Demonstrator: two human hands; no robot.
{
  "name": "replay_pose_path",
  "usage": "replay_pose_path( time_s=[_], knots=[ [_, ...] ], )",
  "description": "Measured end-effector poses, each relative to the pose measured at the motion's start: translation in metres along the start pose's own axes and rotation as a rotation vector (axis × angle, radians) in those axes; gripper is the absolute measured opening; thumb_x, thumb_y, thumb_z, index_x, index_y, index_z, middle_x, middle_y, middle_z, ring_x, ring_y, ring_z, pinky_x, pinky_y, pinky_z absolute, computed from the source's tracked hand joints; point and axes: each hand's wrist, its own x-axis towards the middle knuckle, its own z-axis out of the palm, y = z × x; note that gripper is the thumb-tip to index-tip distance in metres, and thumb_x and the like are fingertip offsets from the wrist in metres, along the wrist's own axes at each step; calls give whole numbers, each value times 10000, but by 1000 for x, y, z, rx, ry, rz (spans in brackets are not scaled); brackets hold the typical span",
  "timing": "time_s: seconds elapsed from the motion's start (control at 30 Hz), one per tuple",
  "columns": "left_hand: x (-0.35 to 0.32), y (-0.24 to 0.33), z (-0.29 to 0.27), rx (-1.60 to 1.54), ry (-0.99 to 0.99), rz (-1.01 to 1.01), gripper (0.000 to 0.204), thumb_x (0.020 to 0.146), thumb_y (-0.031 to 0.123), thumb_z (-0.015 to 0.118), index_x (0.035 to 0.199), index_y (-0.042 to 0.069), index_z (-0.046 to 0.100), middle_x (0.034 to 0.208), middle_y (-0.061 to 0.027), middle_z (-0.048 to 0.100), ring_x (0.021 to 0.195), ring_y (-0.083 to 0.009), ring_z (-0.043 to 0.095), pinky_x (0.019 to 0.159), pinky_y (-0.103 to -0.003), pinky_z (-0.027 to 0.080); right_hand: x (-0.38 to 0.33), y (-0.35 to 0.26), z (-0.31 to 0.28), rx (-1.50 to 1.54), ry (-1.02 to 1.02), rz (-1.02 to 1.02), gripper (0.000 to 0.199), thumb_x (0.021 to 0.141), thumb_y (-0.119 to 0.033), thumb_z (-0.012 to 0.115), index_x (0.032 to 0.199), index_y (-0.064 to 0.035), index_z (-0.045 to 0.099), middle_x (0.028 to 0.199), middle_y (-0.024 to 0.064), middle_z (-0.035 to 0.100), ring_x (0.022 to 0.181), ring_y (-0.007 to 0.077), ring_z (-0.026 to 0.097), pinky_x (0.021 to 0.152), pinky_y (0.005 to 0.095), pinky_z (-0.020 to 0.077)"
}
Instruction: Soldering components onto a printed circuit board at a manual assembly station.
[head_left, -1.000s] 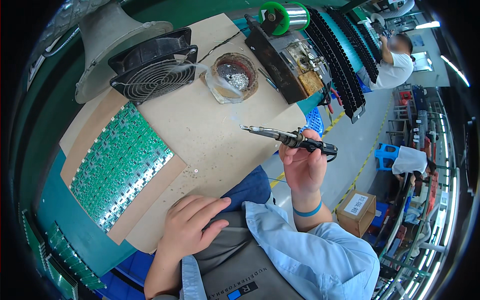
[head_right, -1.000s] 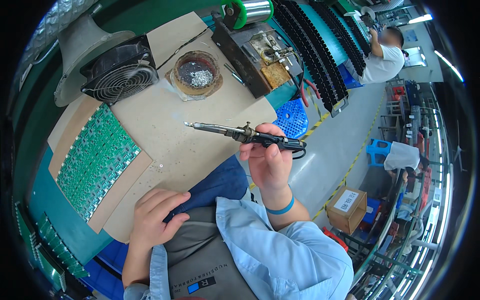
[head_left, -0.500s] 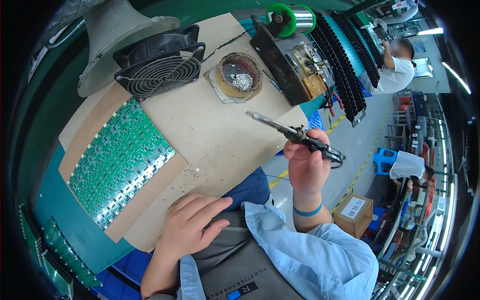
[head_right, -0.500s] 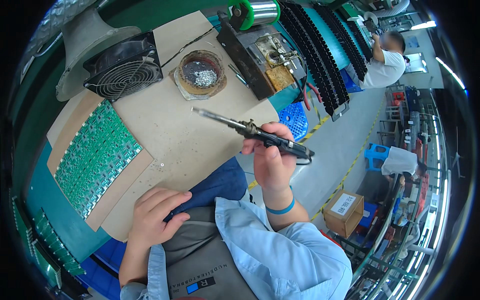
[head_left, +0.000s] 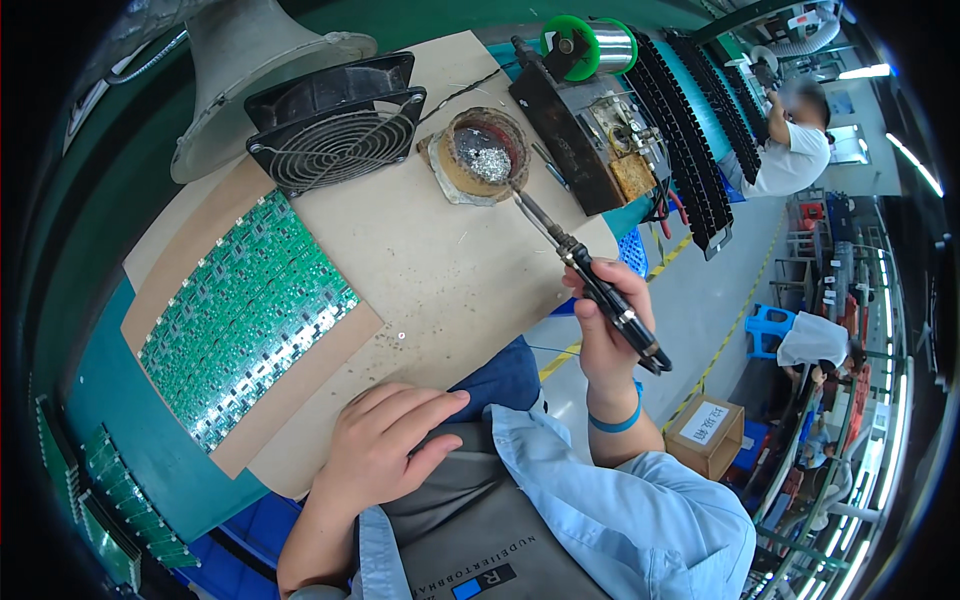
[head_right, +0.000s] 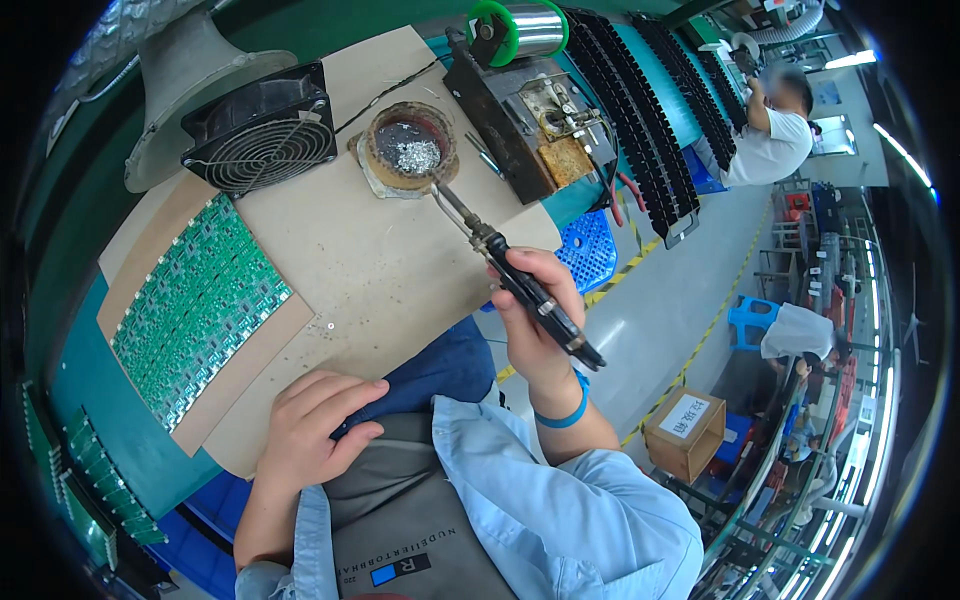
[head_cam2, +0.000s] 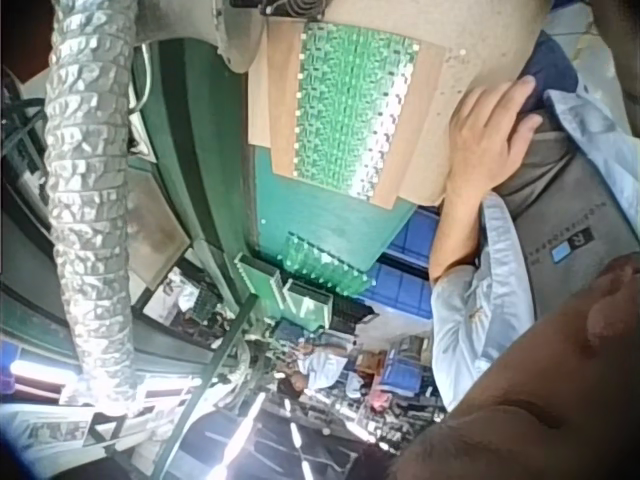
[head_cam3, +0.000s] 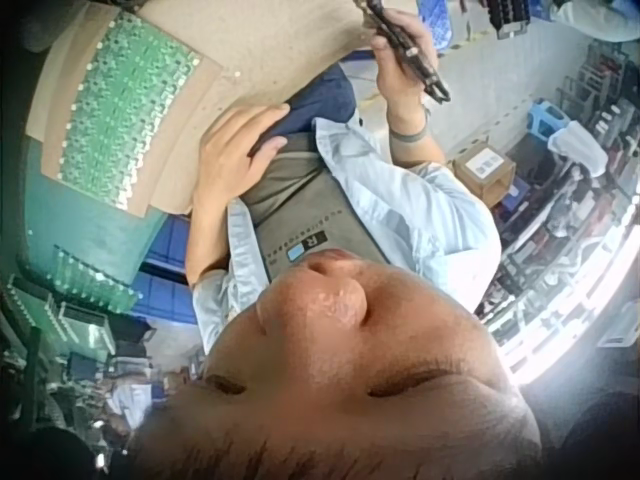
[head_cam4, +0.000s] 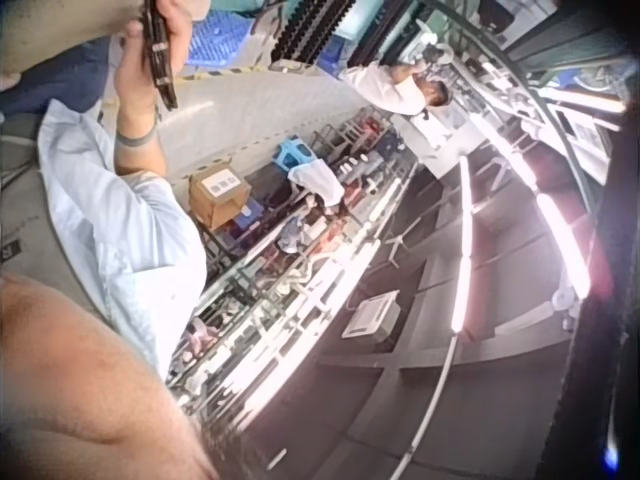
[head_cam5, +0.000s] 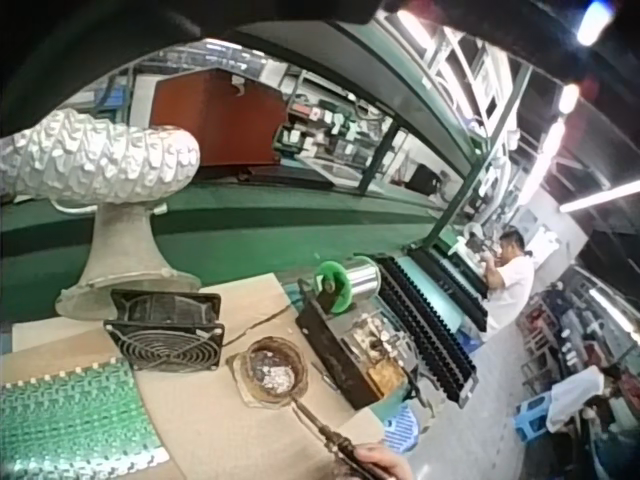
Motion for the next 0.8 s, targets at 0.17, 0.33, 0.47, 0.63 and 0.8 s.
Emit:
replay_pose_path(
  time_s=[0.17,0.33,0.47,0.63,0.8],
  knots=[
    [0,0,0,3,7,2,434,725,155,860,1140,67,769,1030,-92,756,847,-284,698,741,-370,572,-6,-20,-7,108,59,126,508,967,-261,787,1315,25,551,1084,180,719,943,233,718,861,317,553],
    [-5,-3,2,34,1,3,443,776,209,843,1201,119,752,1049,-30,738,869,-247,676,762,-360,566,-5,-25,-17,566,33,270,572,934,-310,819,1304,33,549,1027,188,735,875,246,739,829,352,593],
    [-5,-2,3,41,-3,2,439,778,212,842,1198,122,751,1054,-24,735,868,-244,671,761,-361,562,-5,-22,-19,781,9,339,597,947,-376,795,1313,27,548,995,191,737,817,245,720,754,343,571],
    [-3,1,2,51,-1,11,442,727,170,860,1146,72,764,1037,-81,761,841,-269,697,745,-361,566,-5,-13,-16,935,3,310,573,994,-390,730,1344,23,543,983,186,739,766,240,683,707,342,521],
    [-3,2,2,54,5,24,441,729,177,859,1148,75,764,1032,-76,758,838,-267,697,746,-364,565,-5,-13,-16,954,24,274,563,1017,-385,698,1369,24,536,988,184,740,761,232,672,722,345,503]
  ],
)
